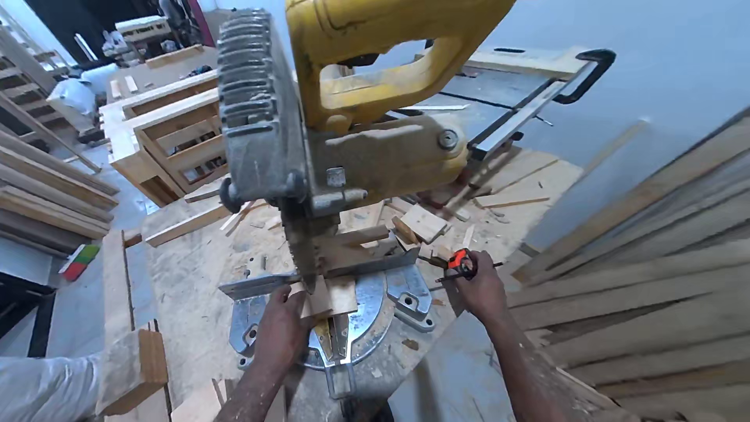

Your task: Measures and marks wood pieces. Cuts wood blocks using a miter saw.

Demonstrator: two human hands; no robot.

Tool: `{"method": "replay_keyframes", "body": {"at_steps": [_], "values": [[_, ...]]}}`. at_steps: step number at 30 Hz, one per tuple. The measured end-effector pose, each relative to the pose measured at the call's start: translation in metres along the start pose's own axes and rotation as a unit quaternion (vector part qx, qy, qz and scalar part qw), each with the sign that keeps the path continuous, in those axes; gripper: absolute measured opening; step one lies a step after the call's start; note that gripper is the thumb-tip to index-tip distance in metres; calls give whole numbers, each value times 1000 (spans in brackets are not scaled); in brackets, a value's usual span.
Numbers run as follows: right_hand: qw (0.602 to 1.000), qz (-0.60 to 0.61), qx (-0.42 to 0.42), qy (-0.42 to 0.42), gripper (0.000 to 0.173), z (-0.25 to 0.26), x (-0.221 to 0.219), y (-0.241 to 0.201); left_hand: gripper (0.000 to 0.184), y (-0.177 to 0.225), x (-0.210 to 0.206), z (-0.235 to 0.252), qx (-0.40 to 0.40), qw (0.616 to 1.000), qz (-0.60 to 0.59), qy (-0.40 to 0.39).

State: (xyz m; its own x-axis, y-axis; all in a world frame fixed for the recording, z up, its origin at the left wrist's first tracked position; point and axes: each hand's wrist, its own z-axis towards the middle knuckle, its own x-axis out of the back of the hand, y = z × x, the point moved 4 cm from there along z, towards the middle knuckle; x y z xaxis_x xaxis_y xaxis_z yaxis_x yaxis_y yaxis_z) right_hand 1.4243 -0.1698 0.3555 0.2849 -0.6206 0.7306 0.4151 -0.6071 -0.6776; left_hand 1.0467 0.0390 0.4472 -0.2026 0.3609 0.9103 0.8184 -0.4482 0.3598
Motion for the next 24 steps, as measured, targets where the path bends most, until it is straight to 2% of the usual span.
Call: {"method": "replay_keyframes", "body": {"at_steps": [4,6,11,13,15,17,18,19,21,23,24], "values": [[1000,-15,-19,1,58,-6,1,-7,40,-14,-3,-7,-58,997,-23,53],[999,-9,-44,7,59,-7,9,-12,39,-18,-8,-9,-85,992,-40,81],[998,50,-23,40,63,-9,19,-10,43,-35,-15,-22,-43,991,-93,89],[998,56,13,9,59,-19,19,-19,44,-38,-17,-21,-43,990,-100,88],[997,17,36,-72,58,-31,10,-29,46,-36,-17,-19,-32,988,-115,94],[988,-41,38,-143,58,-39,-9,-35,54,-35,-16,-19,-2,985,-137,109],[987,-52,43,-149,55,-42,-16,-34,60,-37,-16,-20,14,982,-152,113],[989,-51,52,-127,52,-45,-18,-35,66,-40,-16,-19,27,979,-168,113],[997,-9,75,-22,42,-55,-5,-50,78,-44,-15,-18,57,972,-209,90],[991,49,103,64,32,-78,8,-90,81,-48,-15,-16,91,963,-248,56],[988,62,132,47,31,-94,6,-117,78,-49,-14,-15,101,959,-260,46]]}}
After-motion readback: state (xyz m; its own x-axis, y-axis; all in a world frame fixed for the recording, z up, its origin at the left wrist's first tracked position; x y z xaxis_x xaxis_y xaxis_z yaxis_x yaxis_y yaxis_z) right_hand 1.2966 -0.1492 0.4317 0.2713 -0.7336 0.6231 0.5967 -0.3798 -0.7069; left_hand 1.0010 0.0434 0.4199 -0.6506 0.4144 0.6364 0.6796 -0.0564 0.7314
